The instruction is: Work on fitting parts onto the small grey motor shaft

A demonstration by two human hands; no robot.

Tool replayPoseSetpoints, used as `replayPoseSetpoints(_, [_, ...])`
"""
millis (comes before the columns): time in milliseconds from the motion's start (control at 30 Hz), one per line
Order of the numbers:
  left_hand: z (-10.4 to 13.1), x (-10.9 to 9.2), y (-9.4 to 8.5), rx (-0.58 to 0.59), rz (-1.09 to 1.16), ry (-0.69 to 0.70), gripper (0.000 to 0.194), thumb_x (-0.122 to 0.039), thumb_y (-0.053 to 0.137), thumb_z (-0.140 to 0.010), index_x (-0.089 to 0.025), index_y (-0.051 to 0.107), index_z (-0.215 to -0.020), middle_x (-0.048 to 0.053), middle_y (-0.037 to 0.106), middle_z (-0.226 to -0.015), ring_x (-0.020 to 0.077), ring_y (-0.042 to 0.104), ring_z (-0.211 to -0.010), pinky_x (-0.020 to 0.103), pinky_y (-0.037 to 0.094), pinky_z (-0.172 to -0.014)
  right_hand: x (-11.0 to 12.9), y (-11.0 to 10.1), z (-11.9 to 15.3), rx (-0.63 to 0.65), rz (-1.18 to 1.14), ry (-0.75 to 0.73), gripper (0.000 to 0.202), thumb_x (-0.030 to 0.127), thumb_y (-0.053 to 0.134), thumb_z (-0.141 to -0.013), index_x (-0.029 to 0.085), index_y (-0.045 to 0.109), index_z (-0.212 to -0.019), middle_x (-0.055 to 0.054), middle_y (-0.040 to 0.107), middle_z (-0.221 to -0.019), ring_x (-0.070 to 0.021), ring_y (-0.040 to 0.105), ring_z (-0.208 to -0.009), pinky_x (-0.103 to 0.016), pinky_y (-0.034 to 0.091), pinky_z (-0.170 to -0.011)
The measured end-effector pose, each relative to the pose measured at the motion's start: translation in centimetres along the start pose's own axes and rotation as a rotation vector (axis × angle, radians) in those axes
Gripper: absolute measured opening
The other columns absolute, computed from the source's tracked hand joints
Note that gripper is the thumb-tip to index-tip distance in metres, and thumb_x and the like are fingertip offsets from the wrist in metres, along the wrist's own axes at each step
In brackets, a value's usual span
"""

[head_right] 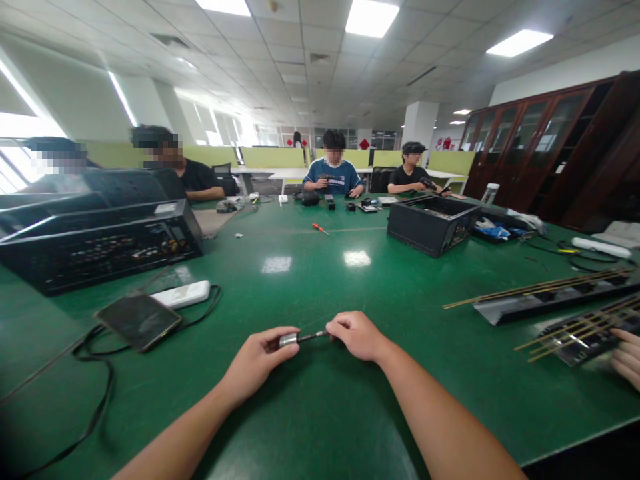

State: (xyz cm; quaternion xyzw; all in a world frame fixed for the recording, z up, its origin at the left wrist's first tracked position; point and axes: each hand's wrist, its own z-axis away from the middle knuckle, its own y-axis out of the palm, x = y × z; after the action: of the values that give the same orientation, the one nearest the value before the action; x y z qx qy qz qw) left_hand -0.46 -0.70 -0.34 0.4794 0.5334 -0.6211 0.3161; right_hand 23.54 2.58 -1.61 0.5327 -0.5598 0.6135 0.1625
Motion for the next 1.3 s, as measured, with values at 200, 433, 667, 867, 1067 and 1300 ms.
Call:
replayPoseSetpoints(200, [0.0, -0.2, 0.0, -0.004, 0.008, -0.008, 0.040, -0.041, 0.071, -0.071, -0.016, 0.070, -0.102, 0.006, 0.070, -0.090, 0.0214, 0.062, -0.080, 0.029, 0.048, -0.075, -1.1, -0.6, -0.1, 0.007, -0.055, 0.040, 0.034, 0.037, 0.048, -0.090, 0.013, 0.069, -0.076, -0.004, 0.067, -0.075, -0.0153, 0.058, -0.071, -0.026, 0.043, -0.070])
replayPoseSetpoints(433, [0.0, -0.3, 0.0, 0.006, 0.007, -0.011, 0.044, -0.043, 0.071, -0.070, -0.015, 0.070, -0.104, 0.006, 0.070, -0.088, 0.0211, 0.062, -0.078, 0.029, 0.048, -0.073, -2.3, -2.2, -0.1, -0.023, -0.171, 0.137, 0.036, 0.041, 0.051, -0.087, 0.011, 0.070, -0.082, -0.006, 0.068, -0.074, -0.0164, 0.060, -0.071, -0.028, 0.045, -0.069])
replayPoseSetpoints(667, [0.1, -0.1, 0.0, 0.010, -0.004, 0.006, 0.042, -0.042, 0.071, -0.071, -0.015, 0.070, -0.103, 0.007, 0.070, -0.090, 0.0218, 0.062, -0.080, 0.030, 0.048, -0.076, -3.6, -3.6, 0.0, -0.037, -0.291, 0.211, 0.038, 0.046, 0.057, -0.082, 0.010, 0.069, -0.080, -0.007, 0.068, -0.075, -0.0157, 0.060, -0.071, -0.029, 0.045, -0.071])
replayPoseSetpoints(867, [0.1, 0.1, -0.2, 0.017, -0.016, 0.015, 0.043, -0.043, 0.070, -0.071, -0.015, 0.070, -0.103, 0.007, 0.070, -0.090, 0.0224, 0.063, -0.082, 0.030, 0.048, -0.076, -4.5, -3.8, 0.1, -0.071, -0.440, 0.240, 0.033, 0.041, 0.067, -0.075, 0.011, 0.069, -0.088, -0.008, 0.069, -0.084, -0.0152, 0.062, -0.073, -0.029, 0.046, -0.071])
replayPoseSetpoints(1067, [0.2, 0.0, -0.7, -0.019, -0.010, 0.005, 0.042, -0.042, 0.072, -0.069, -0.016, 0.071, -0.102, 0.006, 0.071, -0.089, 0.0217, 0.063, -0.080, 0.029, 0.048, -0.075, -5.3, -4.2, 0.2, -0.187, -0.730, 0.270, 0.036, 0.029, 0.078, -0.064, 0.015, 0.066, -0.096, -0.008, 0.068, -0.094, -0.0153, 0.063, -0.075, -0.030, 0.050, -0.071])
replayPoseSetpoints(1300, [3.6, -0.6, -2.2, -0.022, -0.055, -0.063, 0.048, -0.046, 0.071, -0.069, -0.016, 0.069, -0.108, 0.007, 0.072, -0.096, 0.0248, 0.065, -0.088, 0.033, 0.050, -0.084, -4.3, -2.7, -1.2, -0.342, -0.810, 0.274, 0.031, 0.028, 0.077, -0.064, 0.015, 0.064, -0.088, -0.005, 0.068, -0.083, -0.0117, 0.061, -0.065, -0.024, 0.048, -0.061])
